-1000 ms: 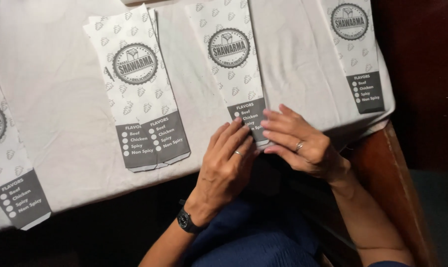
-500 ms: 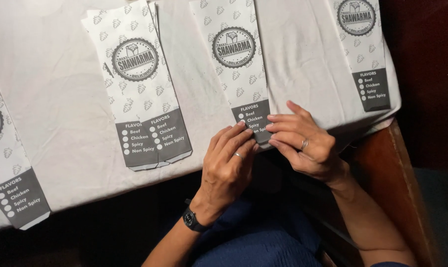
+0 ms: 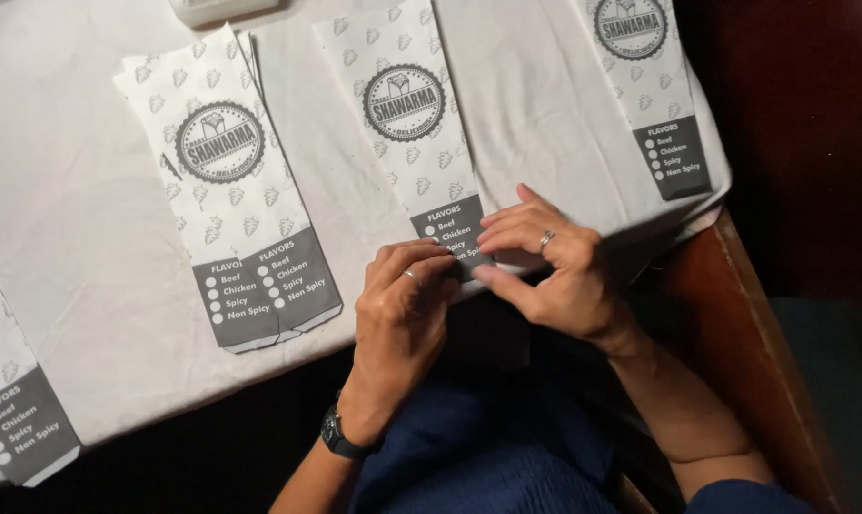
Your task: The person folds printed paper wrappers into small rectangular packets and arranges them on a table. They then apply glue from a bottle to the edges of the packets to seal them. The wrappers are branded with a Shawarma logo and flavor options.
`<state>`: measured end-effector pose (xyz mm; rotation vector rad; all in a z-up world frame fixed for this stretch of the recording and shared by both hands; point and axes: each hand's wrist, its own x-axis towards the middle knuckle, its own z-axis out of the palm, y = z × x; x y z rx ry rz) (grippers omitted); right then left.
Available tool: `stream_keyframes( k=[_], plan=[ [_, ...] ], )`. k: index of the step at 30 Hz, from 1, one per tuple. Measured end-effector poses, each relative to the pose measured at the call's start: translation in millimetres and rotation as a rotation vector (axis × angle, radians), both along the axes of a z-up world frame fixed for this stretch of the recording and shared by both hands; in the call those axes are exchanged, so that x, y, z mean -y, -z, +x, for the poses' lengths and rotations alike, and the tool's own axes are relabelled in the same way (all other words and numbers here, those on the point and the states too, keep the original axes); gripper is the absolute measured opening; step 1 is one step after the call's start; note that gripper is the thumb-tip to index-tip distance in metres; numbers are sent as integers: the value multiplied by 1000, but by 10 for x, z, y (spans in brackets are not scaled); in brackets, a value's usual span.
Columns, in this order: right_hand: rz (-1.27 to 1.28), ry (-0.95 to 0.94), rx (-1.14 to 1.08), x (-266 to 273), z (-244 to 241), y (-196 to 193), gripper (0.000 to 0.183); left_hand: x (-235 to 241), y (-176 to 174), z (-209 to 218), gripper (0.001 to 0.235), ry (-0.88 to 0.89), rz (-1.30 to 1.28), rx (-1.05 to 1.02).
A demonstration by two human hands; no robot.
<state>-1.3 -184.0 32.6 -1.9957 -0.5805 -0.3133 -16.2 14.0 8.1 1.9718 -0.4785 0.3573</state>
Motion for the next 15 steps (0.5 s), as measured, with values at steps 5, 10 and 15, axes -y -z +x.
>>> stream_keyframes(
  k=[5, 10, 15],
  plan=[
    [13, 83, 27, -17, -56, 78, 10, -31, -12, 4, 24, 24, 40, -55],
    [27, 135, 46, 180, -54, -32, 21, -4, -119, 55, 45, 76, 183, -31],
    [-238, 427, 277, 1010, -93, -35, 19, 206, -97, 215, 55, 139, 293, -35]
  ],
)
